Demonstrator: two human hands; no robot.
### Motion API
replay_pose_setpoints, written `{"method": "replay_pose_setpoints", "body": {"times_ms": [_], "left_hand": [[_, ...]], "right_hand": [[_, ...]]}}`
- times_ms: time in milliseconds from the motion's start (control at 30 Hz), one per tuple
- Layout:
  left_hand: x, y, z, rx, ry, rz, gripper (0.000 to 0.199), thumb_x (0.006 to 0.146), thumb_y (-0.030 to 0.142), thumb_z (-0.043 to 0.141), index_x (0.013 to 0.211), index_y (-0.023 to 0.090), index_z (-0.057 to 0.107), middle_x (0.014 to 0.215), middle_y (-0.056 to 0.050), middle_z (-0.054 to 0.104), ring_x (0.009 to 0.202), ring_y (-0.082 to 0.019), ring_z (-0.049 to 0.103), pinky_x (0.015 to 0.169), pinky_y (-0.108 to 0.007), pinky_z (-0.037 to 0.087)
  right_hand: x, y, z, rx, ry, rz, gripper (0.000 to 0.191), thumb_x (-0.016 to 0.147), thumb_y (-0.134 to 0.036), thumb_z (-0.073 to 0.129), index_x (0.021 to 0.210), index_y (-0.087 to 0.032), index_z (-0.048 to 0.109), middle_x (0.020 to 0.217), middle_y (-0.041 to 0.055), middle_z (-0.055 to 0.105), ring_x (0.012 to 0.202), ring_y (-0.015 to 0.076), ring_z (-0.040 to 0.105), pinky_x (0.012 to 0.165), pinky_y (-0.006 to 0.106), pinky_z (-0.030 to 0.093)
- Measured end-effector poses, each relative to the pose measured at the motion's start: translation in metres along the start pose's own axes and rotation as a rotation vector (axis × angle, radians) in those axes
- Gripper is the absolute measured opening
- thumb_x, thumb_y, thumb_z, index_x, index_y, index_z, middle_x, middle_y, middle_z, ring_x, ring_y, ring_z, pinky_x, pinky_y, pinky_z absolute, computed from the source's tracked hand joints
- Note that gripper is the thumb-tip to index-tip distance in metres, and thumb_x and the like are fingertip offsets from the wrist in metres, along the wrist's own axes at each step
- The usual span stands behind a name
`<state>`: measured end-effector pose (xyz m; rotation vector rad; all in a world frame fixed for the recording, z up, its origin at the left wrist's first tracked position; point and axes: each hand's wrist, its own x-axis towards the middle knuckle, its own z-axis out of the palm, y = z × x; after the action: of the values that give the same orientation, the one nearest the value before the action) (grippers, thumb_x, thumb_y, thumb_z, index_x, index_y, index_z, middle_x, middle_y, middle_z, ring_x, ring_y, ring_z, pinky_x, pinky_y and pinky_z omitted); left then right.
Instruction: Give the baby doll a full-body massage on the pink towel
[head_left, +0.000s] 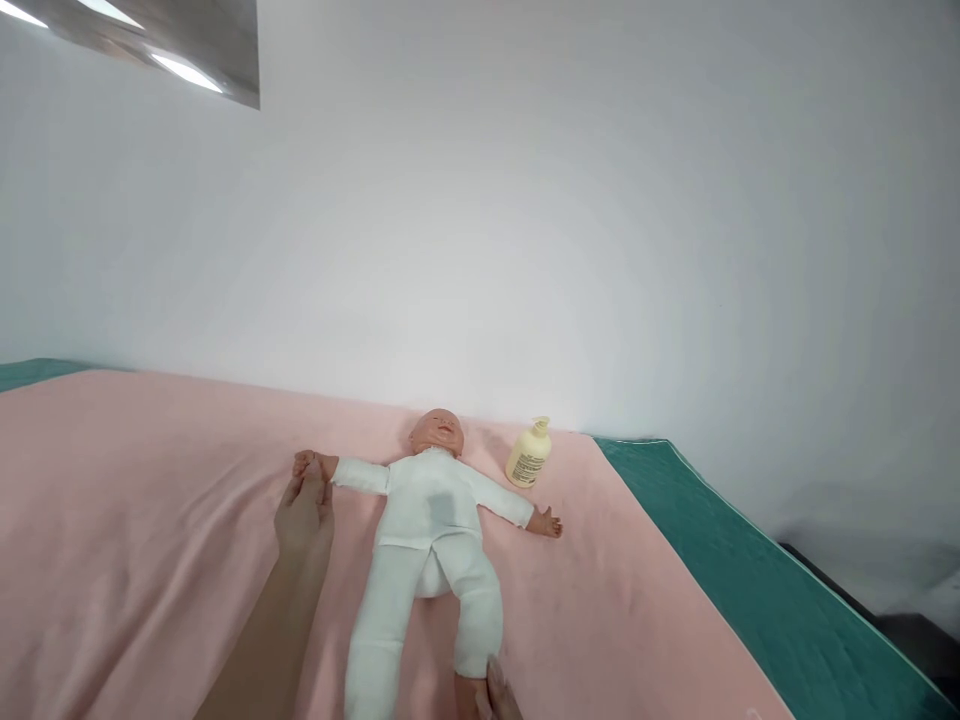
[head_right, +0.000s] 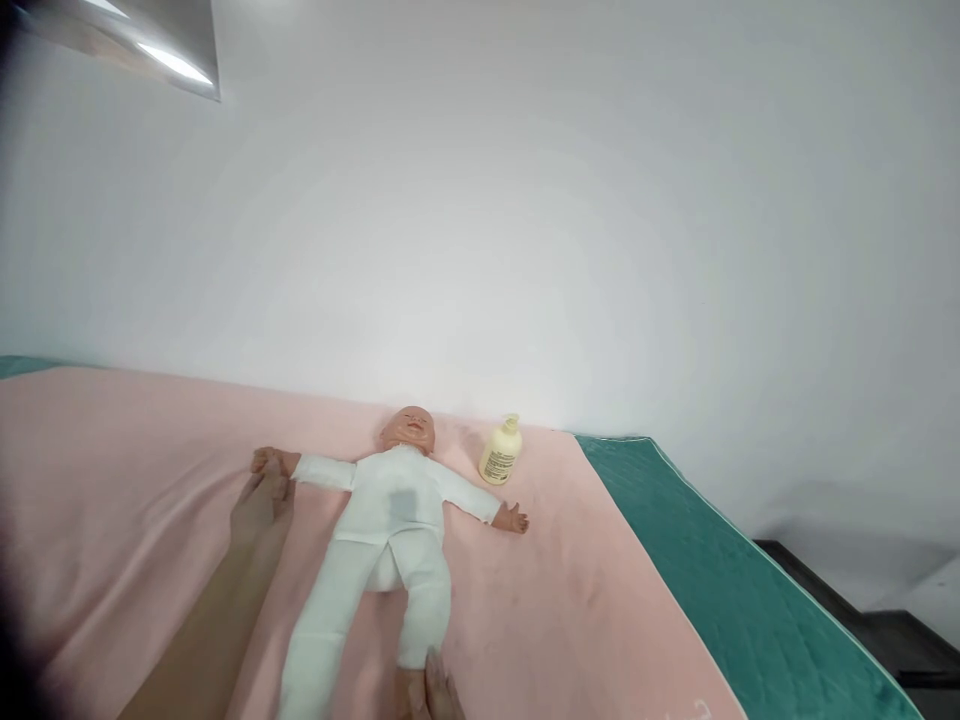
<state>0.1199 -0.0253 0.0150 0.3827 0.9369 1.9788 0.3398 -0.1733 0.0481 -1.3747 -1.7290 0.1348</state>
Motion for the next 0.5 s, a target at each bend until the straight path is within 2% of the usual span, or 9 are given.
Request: {"method": "replay_pose_setpoints", "body": {"times_ms": [33,67,133,200,300,400,500], "left_hand": [[-0.002,0.001,0.003,0.006,-0.016,0.018,0.020,0.083,0.025,0.066,0.102,0.020,0.065,0.104,-0.002,0.066,0.103,-0.011,0.062,0.101,-0.025,0.045],[-0.003,0.002,0.006,0.019,-0.038,0.034,0.024,0.081,0.025,0.067,0.105,0.020,0.065,0.112,-0.002,0.065,0.108,-0.012,0.061,0.103,-0.026,0.044],[-0.007,0.006,0.012,0.069,-0.100,0.050,0.031,0.076,0.026,0.072,0.106,0.019,0.067,0.118,-0.004,0.064,0.113,-0.016,0.059,0.105,-0.032,0.043],[-0.011,0.011,0.017,0.145,-0.177,0.054,0.035,0.072,0.028,0.075,0.104,0.018,0.068,0.115,-0.006,0.067,0.114,-0.021,0.059,0.105,-0.038,0.043],[-0.020,0.019,0.022,0.263,-0.309,0.064,0.038,0.069,0.030,0.077,0.104,0.017,0.069,0.111,-0.008,0.069,0.110,-0.026,0.061,0.102,-0.044,0.045],[-0.030,0.023,0.025,0.366,-0.462,0.090,0.040,0.068,0.032,0.077,0.105,0.018,0.068,0.109,-0.008,0.070,0.107,-0.027,0.062,0.098,-0.046,0.046],[-0.040,0.022,0.029,0.477,-0.652,0.122,0.033,0.066,0.027,0.077,0.098,0.020,0.072,0.105,-0.007,0.072,0.106,-0.028,0.063,0.100,-0.046,0.044]], "right_hand": [[-0.018,0.004,-0.007,0.005,0.003,-0.013,0.045,0.088,-0.064,0.045,0.133,-0.061,0.037,0.129,-0.0137,0.057,0.113,0.0288,0.059,0.057,0.033,0.057],[-0.034,0.009,-0.012,0.010,0.007,-0.028,0.047,0.087,-0.066,0.045,0.132,-0.064,0.034,0.127,-0.0166,0.057,0.112,0.0288,0.060,0.054,0.031,0.056],[-0.055,0.018,-0.018,0.021,0.017,-0.053,0.048,0.087,-0.064,0.045,0.133,-0.065,0.031,0.126,-0.0192,0.058,0.111,0.0281,0.061,0.055,0.030,0.057],[-0.063,0.027,-0.018,0.029,0.032,-0.064,0.050,0.090,-0.056,0.045,0.137,-0.061,0.027,0.129,-0.0182,0.056,0.113,0.0271,0.060,0.062,0.030,0.059],[-0.059,0.034,-0.012,0.040,0.050,-0.062,0.054,0.095,-0.041,0.043,0.145,-0.049,0.024,0.139,-0.0107,0.049,0.119,0.0250,0.055,0.080,0.028,0.058],[-0.045,0.031,-0.009,0.056,0.051,-0.056,0.053,0.095,-0.032,0.043,0.147,-0.037,0.029,0.146,-0.0029,0.042,0.127,0.0238,0.048,0.097,0.029,0.049],[-0.029,0.021,-0.010,0.068,0.037,-0.034,0.053,0.095,-0.029,0.045,0.147,-0.030,0.032,0.147,0.0018,0.041,0.131,0.0238,0.043,0.104,0.031,0.044]]}}
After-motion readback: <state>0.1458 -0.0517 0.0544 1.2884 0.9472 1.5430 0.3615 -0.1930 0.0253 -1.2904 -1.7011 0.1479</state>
